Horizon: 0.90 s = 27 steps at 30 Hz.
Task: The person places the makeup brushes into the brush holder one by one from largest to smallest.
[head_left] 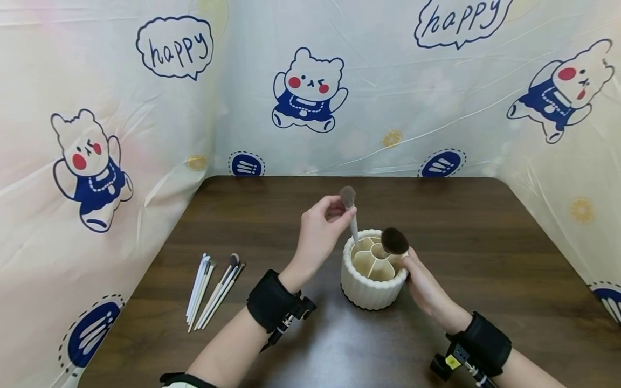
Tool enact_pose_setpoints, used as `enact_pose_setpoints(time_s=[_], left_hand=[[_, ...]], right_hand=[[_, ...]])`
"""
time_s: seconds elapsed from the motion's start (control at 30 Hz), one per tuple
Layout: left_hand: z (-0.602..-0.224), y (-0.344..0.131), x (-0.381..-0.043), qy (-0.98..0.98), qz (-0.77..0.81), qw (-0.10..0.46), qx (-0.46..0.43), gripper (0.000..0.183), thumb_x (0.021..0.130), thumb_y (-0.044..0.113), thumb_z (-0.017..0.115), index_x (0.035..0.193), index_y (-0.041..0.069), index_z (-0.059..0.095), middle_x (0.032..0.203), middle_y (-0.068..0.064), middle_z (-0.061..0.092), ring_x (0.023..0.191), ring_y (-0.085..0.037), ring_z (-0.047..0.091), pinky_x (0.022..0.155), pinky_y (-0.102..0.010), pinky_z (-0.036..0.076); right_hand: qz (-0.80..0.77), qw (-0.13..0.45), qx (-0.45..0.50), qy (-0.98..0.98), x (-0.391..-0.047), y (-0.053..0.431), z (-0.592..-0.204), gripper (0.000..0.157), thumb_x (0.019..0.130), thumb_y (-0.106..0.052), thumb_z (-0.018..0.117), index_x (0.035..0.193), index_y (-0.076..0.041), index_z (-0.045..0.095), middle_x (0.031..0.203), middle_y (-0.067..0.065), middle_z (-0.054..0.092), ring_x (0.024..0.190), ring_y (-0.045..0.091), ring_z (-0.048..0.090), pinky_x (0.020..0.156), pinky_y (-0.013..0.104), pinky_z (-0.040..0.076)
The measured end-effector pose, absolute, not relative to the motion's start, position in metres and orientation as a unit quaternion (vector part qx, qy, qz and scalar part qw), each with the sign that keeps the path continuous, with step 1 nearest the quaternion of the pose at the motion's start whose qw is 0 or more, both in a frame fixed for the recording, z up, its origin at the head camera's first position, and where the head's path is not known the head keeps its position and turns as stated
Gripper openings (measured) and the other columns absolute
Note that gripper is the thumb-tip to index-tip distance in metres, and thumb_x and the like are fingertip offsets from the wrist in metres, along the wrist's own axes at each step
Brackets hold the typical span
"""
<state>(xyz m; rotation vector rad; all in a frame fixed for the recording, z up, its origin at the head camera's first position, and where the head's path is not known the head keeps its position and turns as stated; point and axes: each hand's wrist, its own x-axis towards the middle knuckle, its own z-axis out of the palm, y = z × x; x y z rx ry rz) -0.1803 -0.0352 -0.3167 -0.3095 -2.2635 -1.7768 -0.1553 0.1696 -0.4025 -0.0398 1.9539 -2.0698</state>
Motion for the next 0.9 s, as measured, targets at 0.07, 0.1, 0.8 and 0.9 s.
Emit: enact_pose_setpoints(time_s=[0.07,0.1,0.8,0.9], left_hand=[[-0.324,-0.031,-0.182,-0.785,-0.602,0.101,-0.108,0.025,0.087,0.014,0.07,0.106,0.0,0.065,0.101,-0.015,0.07,0.093,-0.022,0.07,0.08,-0.022,0.056],[-0.327,-0.029,-0.182,-0.79,-0.597,0.091,-0.11,0.024,0.087,0.014,0.07,0.106,0.0,0.065,0.1,-0.015,0.07,0.092,-0.022,0.07,0.079,-0.021,0.056],[-0.364,-0.012,-0.186,-0.887,-0.437,0.04,-0.146,0.018,0.083,0.011,0.07,0.097,0.001,0.067,0.09,-0.009,0.072,0.081,-0.014,0.067,0.071,-0.016,0.051],[-0.365,-0.012,-0.186,-0.889,-0.431,0.038,-0.15,0.017,0.082,0.01,0.07,0.096,0.001,0.067,0.089,-0.008,0.071,0.079,-0.014,0.065,0.07,-0.015,0.049]], right_hand=[[-0.72,0.147,-0.012,0.678,-0.155,0.169,-0.402,0.059,0.093,-0.009,0.028,0.148,-0.002,0.009,0.154,0.011,0.009,0.139,0.019,0.008,0.11,0.033,0.011],[-0.72,0.147,-0.013,0.678,-0.155,0.169,-0.403,0.059,0.093,-0.009,0.028,0.148,-0.003,0.009,0.154,0.011,0.009,0.139,0.019,0.008,0.11,0.033,0.011],[-0.722,0.154,0.0,0.675,-0.156,0.169,-0.401,0.05,0.094,-0.009,0.029,0.143,-0.005,0.016,0.152,0.009,0.012,0.138,0.016,0.011,0.11,0.032,0.013],[-0.719,0.152,0.004,0.678,-0.156,0.169,-0.401,0.046,0.095,-0.01,0.03,0.139,-0.006,0.02,0.15,0.008,0.015,0.135,0.016,0.014,0.108,0.03,0.016]])
